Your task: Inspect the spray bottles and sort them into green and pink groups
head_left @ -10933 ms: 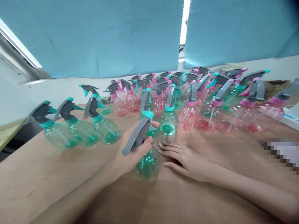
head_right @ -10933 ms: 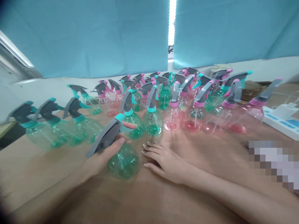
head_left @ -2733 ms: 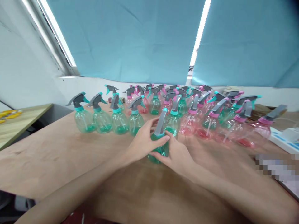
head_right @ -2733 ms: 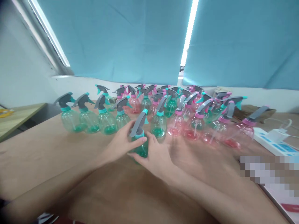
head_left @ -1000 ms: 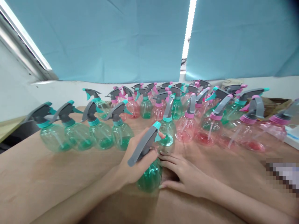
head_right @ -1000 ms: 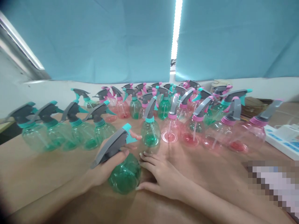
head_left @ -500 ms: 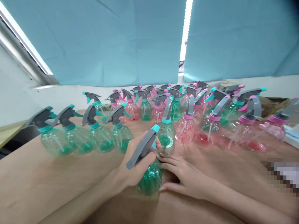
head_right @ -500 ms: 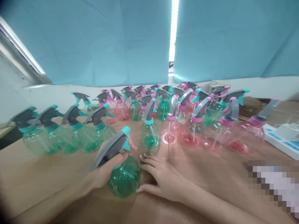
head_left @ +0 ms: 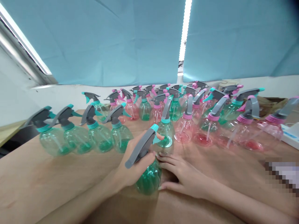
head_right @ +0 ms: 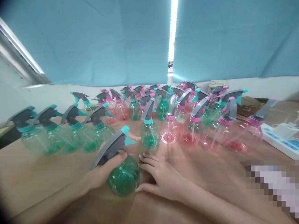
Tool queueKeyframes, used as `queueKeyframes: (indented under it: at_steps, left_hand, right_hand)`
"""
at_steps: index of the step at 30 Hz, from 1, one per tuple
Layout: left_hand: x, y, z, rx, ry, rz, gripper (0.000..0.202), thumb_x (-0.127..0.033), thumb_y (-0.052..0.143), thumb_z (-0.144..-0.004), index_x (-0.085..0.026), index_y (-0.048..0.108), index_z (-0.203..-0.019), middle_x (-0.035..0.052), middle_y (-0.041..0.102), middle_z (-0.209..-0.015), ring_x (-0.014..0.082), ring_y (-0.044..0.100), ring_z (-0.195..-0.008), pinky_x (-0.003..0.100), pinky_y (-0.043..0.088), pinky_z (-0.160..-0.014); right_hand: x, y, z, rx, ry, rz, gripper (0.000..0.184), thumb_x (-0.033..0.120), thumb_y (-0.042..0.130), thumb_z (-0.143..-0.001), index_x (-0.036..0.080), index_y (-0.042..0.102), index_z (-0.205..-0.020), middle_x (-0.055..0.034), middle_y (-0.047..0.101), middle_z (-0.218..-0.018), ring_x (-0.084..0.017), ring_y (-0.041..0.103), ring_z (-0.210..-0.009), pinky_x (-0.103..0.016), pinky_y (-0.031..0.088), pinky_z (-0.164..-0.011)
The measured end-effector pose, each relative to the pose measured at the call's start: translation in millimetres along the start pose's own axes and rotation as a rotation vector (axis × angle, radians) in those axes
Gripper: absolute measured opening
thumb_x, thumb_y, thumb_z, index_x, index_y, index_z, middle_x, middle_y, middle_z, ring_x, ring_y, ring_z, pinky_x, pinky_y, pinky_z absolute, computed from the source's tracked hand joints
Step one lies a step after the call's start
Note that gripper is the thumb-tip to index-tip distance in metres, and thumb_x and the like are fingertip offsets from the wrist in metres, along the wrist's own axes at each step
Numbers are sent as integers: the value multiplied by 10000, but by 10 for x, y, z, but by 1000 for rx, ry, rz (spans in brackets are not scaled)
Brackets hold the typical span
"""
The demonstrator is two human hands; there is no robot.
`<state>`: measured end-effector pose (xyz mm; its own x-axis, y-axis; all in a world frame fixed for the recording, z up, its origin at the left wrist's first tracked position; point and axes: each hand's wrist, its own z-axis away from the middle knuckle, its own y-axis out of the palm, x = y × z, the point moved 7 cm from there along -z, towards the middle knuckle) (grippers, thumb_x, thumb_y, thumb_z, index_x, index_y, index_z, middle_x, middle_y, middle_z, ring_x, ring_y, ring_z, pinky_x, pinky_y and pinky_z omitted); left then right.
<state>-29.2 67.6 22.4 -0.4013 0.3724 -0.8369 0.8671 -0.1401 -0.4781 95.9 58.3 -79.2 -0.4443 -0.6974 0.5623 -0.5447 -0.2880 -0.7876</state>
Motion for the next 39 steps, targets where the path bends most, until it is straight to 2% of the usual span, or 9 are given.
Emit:
queueKeyframes:
  at_steps: [7, 15, 23, 29, 35, 39]
  left_hand:
    - [-3, 12, 7, 5, -29, -20, 330, -214, 514, -768, -273, 659, -1058, -51, 422, -566, 146, 403, -511, 265, 392, -524]
    - [-75, 11, -5, 2, 31, -22, 359, -213, 498, -764, -261, 643, -1089, -58, 384, -533, 134, 364, -482, 257, 391, -482]
    - [-62, 18, 12, -18, -4, -65, 360, -222, 479, -777, -273, 653, -1088, -51, 438, -535, 158, 460, -508, 269, 409, -513]
    - [-32, 17, 4, -3, -3, -29, 365, -221, 485, -765, -271, 652, -1085, -53, 452, -559, 152, 450, -508, 271, 400, -528]
    - [-10, 8, -1, -20, -3, -41, 354, -255, 494, -778, -271, 657, -1092, -38, 505, -579, 170, 505, -539, 275, 397, -523]
    - [8, 6, 13, -27, -39, -40, 334, -243, 508, -774, -267, 658, -1072, -40, 482, -583, 164, 483, -545, 278, 400, -549]
  right_hand:
    - [7, 0, 0, 6, -6, -4, 665, 574, 610, -848, 184, 507, -1377, -130, 501, -1433, -295, 410, -1358, -497, 365, -1105]
    - [5, -3, 1, 10, 4, -2, 654, 585, 601, -849, 190, 521, -1363, -116, 509, -1429, -290, 411, -1359, -485, 374, -1103]
    - [2, 7, -2, 13, -3, -2, 654, 586, 603, -847, 189, 523, -1361, -119, 503, -1434, -291, 412, -1358, -489, 365, -1109]
    - [5, -5, -2, 8, 1, -1, 656, 583, 606, -846, 179, 528, -1357, -123, 496, -1439, -297, 407, -1360, -494, 358, -1114]
    - [12, -8, -2, 11, -6, 9, 673, 588, 609, -840, 170, 525, -1360, -126, 506, -1431, -292, 410, -1359, -475, 362, -1115]
    - [22, -19, -2, -11, -13, 2, 645, 562, 628, -839, 182, 534, -1353, -123, 521, -1418, -293, 425, -1347, -479, 367, -1110]
